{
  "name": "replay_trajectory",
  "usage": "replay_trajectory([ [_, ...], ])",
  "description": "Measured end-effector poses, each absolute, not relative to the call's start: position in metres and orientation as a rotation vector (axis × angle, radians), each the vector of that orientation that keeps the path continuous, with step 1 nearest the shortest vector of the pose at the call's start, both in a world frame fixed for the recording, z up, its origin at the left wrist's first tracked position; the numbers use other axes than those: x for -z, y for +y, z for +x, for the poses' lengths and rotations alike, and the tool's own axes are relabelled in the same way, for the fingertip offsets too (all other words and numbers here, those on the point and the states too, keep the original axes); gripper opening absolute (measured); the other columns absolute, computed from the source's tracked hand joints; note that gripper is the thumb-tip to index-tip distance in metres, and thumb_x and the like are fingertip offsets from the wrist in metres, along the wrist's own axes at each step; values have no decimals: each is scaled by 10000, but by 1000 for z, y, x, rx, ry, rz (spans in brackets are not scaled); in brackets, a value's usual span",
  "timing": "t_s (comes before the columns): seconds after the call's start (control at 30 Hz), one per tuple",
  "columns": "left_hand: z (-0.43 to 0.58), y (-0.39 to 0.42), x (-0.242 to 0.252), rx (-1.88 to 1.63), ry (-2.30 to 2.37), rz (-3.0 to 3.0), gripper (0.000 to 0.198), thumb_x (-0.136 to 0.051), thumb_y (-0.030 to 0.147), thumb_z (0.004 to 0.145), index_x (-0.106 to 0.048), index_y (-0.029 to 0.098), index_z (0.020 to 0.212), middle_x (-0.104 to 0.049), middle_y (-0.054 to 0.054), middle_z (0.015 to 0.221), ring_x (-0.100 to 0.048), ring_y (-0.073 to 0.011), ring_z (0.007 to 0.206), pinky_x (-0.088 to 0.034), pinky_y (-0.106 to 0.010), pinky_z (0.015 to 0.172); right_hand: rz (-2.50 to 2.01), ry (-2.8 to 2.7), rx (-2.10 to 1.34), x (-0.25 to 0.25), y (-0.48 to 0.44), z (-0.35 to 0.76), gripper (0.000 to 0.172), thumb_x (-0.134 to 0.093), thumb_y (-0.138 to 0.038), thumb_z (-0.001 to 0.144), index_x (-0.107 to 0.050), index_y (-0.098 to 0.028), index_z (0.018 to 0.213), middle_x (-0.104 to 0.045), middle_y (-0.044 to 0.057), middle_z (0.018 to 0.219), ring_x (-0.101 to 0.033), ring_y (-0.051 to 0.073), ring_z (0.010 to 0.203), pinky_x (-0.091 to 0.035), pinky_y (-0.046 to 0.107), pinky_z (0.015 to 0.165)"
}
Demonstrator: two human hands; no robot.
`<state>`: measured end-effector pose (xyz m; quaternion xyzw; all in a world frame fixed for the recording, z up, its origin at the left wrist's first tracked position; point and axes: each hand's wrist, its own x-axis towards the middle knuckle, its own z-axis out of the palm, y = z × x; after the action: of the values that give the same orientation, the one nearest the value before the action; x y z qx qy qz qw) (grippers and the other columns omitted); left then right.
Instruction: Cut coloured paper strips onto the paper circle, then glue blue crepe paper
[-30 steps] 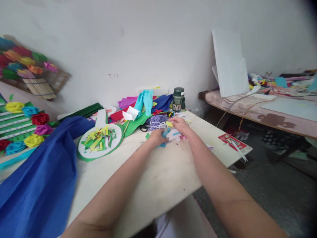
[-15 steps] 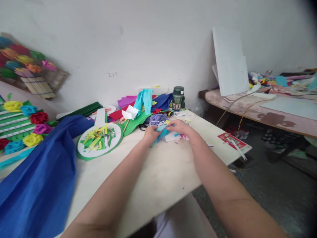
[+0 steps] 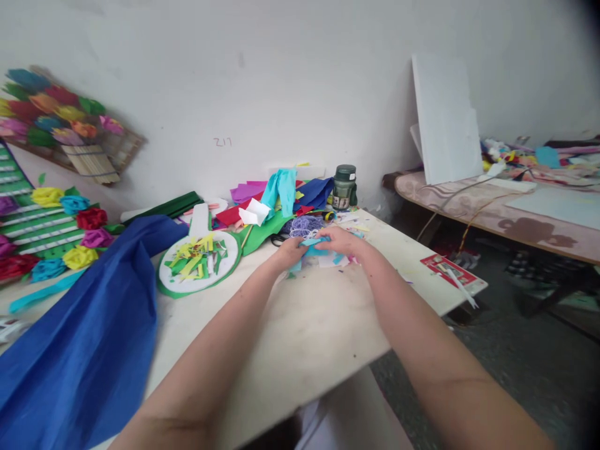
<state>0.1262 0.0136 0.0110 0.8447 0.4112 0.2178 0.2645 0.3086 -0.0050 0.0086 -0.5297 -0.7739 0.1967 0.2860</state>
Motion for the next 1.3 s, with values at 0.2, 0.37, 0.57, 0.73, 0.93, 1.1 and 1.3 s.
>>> replay_trajectory([
  [0.2,117,12,-17,-377,1149,2549,255,-374,162,791,-599,147,910,-645,-76,915,-585,-180,846,-426,-260,778,-1668,-2448,-279,-25,-2,285,255,-581,-418,688,-634,-181,766,-595,8,675,-485,132,606,-301,216,532],
  [0.37,109,9,-15,-368,1153,2624,274,-316,182,839,-547,137,979,-632,-104,974,-590,-194,883,-423,-266,774,-1501,-2563,-409,-25,9,275,287,-554,-428,705,-628,-171,811,-601,17,725,-474,122,618,-313,215,551],
  [0.57,104,8,-14,-459,1219,2596,231,-335,243,848,-522,150,947,-615,-88,803,-590,-206,779,-420,-294,710,-1365,-2425,-738,-23,11,275,262,-549,-408,691,-585,-152,650,-402,-51,526,-338,80,518,-275,218,511],
  [0.73,95,5,-17,-645,750,2056,226,-364,318,831,-514,150,844,-470,14,612,-463,-93,542,-373,-206,528,-1242,-2043,-1122,-24,-4,276,342,-613,-459,635,-607,-121,689,-433,-48,548,-330,60,506,-260,209,488],
  [0.93,81,3,-32,-389,638,1970,267,-517,389,733,-578,141,812,-459,28,550,-408,-82,487,-317,-207,464,-1324,-2163,-1283,-35,-12,267,327,-656,-450,599,-610,-129,639,-443,-45,519,-325,49,462,-247,205,445],
  [1.1,57,7,-51,-364,789,2187,177,-485,318,738,-562,158,735,-466,35,525,-410,-92,486,-335,-224,498,-1476,-2334,-1252,-55,-12,262,299,-663,-436,599,-599,-144,590,-454,-41,513,-358,58,467,-285,211,456],
  [1.3,25,12,-55,-673,975,2134,232,-444,360,764,-478,162,649,-469,28,549,-433,-97,529,-345,-216,511,-1324,-1967,-1112,-56,1,250,359,-645,-492,612,-549,-148,572,-425,-53,505,-351,54,466,-292,201,443],
])
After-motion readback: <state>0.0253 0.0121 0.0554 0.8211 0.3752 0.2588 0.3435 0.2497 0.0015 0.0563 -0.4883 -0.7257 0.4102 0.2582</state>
